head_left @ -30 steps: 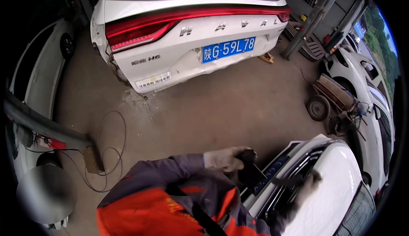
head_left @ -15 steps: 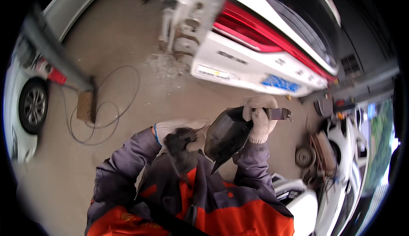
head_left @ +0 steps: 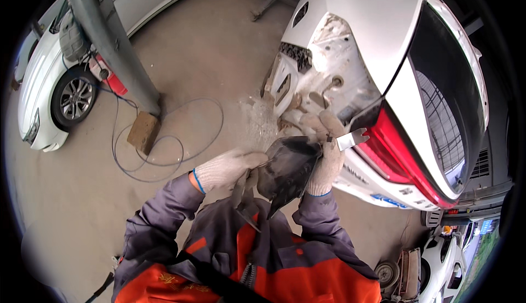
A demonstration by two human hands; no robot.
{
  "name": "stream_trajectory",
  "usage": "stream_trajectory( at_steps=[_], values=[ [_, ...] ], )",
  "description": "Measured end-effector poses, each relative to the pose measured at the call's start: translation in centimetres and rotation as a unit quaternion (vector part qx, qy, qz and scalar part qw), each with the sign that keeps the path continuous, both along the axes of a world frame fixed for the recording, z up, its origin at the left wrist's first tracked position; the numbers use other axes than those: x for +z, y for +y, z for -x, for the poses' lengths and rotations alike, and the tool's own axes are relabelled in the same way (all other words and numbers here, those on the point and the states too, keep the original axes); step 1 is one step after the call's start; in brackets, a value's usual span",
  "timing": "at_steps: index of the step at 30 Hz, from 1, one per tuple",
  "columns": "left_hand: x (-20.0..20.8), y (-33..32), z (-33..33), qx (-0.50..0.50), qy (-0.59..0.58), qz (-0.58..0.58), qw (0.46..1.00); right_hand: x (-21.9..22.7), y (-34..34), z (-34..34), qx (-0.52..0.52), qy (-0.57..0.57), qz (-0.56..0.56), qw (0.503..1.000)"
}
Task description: The person removes a black plastic trim piece from the rear of a white car using a pry tool and screwdriver. They then open the trunk, retrieve a new tail light assembly and a spray can, and place them on the hood of another vehicle.
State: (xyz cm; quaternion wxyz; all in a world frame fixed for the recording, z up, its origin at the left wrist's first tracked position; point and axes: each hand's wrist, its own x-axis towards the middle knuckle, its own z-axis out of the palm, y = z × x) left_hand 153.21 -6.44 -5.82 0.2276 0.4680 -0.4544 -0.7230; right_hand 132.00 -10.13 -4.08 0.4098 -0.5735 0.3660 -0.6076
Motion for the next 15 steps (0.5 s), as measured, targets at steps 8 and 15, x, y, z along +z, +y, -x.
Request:
stream_trajectory(
  at_steps=[8,15],
  values=[
    [0.9,-9.3,-6.1,0.106,-0.010,0.097,0.990,-1.6,-10.4,-3.2,0.018,0.035,-0.062,0.997],
    [-0.9,-18.8,-13.1,0.052,-0.001,0.143,0.988,1.5,-16.1,-12.2,-0.025,-0.160,-0.094,0.982]
  ],
)
